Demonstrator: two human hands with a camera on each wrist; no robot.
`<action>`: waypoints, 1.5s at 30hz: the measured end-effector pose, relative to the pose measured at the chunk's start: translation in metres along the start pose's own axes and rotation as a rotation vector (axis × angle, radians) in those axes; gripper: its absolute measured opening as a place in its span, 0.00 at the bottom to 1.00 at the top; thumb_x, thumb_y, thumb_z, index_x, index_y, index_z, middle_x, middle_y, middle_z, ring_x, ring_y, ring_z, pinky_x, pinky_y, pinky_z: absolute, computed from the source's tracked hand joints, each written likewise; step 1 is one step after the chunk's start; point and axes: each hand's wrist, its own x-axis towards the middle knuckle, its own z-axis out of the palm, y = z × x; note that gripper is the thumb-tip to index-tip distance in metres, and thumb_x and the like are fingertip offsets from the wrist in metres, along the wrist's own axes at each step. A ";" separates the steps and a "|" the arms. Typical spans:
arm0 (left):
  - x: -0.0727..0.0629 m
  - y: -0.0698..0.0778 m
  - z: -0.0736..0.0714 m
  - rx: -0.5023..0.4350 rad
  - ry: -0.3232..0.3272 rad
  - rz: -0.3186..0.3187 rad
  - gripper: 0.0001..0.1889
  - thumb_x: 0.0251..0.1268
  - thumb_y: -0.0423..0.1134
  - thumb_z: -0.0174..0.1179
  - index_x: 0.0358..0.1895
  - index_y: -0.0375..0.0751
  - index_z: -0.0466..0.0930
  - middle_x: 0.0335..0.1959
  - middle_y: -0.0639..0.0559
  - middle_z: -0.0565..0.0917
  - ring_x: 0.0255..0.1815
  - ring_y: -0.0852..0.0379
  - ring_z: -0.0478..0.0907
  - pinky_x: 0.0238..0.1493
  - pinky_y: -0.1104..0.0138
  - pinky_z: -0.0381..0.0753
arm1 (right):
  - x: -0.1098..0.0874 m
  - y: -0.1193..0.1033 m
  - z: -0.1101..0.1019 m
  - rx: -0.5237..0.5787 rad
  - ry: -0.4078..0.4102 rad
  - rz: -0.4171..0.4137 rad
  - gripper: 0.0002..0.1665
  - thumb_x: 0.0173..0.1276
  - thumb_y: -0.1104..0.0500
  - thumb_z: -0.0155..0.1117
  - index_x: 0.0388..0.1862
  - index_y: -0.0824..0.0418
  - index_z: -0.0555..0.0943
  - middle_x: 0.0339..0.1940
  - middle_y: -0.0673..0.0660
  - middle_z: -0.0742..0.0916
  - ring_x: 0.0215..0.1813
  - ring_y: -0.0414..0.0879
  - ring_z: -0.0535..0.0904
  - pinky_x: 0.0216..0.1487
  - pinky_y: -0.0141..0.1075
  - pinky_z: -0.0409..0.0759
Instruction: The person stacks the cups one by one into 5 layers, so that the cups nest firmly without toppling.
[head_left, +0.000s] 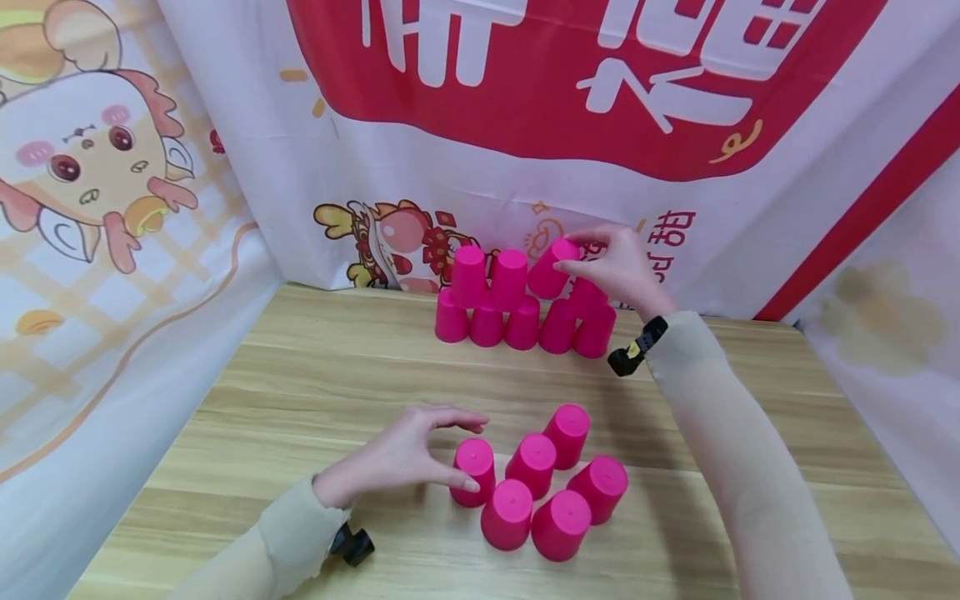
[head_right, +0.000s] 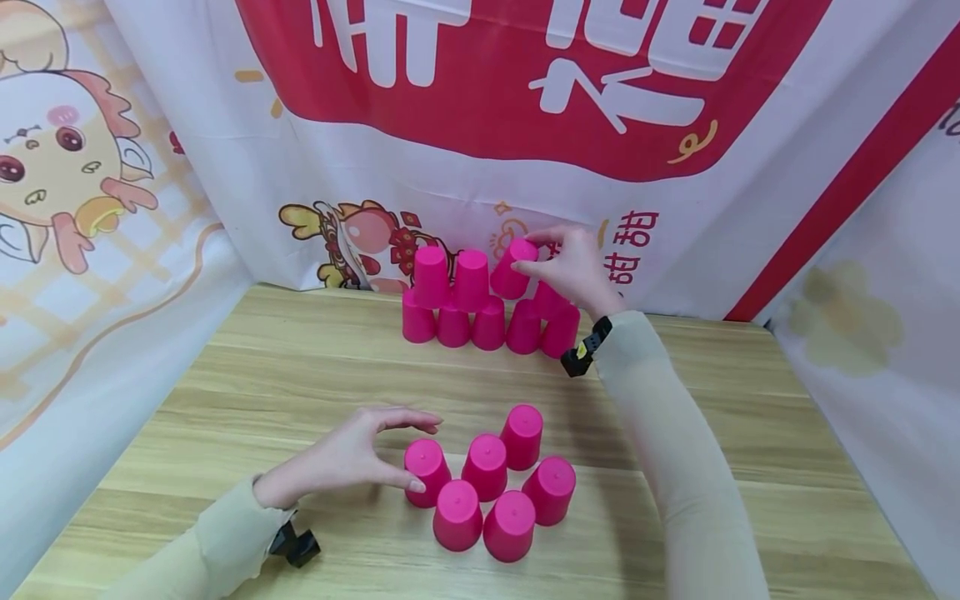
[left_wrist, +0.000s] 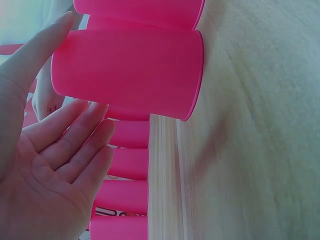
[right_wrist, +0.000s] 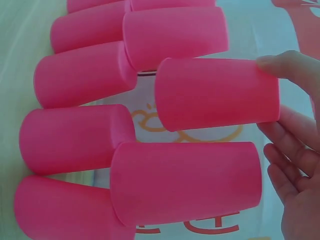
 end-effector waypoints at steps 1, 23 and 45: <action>0.000 0.000 0.000 0.003 -0.002 -0.001 0.39 0.52 0.55 0.79 0.69 0.49 0.77 0.62 0.56 0.82 0.64 0.57 0.74 0.66 0.42 0.70 | 0.001 0.001 0.001 -0.006 -0.010 -0.002 0.33 0.61 0.45 0.79 0.64 0.54 0.84 0.57 0.53 0.84 0.60 0.51 0.74 0.51 0.46 0.82; 0.003 0.002 0.003 -0.011 -0.042 -0.008 0.40 0.52 0.55 0.79 0.70 0.51 0.76 0.63 0.55 0.81 0.64 0.60 0.74 0.66 0.45 0.72 | 0.003 0.005 0.006 -0.101 -0.115 0.038 0.32 0.61 0.45 0.78 0.62 0.55 0.84 0.55 0.54 0.84 0.53 0.51 0.76 0.47 0.44 0.81; 0.001 0.002 0.002 -0.030 -0.042 0.000 0.27 0.53 0.54 0.78 0.59 0.62 0.84 0.54 0.71 0.83 0.59 0.63 0.76 0.64 0.46 0.73 | -0.044 -0.011 -0.038 -0.014 0.022 -0.119 0.38 0.61 0.43 0.78 0.69 0.50 0.80 0.64 0.51 0.82 0.67 0.49 0.70 0.62 0.55 0.76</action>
